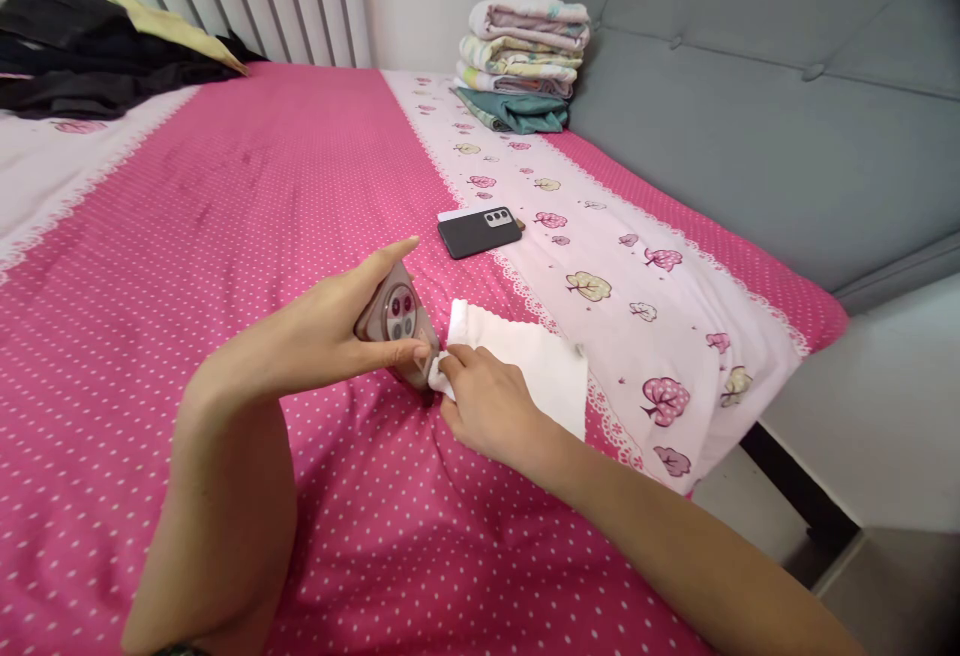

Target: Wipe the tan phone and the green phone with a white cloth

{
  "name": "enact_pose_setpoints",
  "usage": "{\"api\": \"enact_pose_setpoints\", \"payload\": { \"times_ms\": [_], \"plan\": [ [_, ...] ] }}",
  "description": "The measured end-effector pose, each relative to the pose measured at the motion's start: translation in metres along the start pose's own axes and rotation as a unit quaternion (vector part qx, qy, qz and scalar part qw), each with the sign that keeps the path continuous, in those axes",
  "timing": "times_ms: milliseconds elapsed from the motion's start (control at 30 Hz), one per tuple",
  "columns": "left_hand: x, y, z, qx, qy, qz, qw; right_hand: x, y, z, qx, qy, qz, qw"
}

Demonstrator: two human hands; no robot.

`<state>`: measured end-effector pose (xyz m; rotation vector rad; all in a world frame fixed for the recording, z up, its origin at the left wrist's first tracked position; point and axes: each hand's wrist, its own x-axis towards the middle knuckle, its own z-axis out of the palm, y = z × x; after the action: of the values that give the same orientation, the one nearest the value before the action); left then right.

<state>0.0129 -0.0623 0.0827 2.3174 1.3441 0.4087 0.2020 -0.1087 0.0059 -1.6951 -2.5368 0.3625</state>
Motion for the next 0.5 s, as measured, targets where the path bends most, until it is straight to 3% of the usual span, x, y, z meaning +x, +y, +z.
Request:
{"api": "enact_pose_setpoints", "payload": {
  "times_ms": [500],
  "plan": [
    [-0.0003,0.0040,0.0007,0.021,0.009,0.025,0.999,0.0004,-0.0018,-0.0025,0.004,-0.013,0.009,1.000]
  ]
}}
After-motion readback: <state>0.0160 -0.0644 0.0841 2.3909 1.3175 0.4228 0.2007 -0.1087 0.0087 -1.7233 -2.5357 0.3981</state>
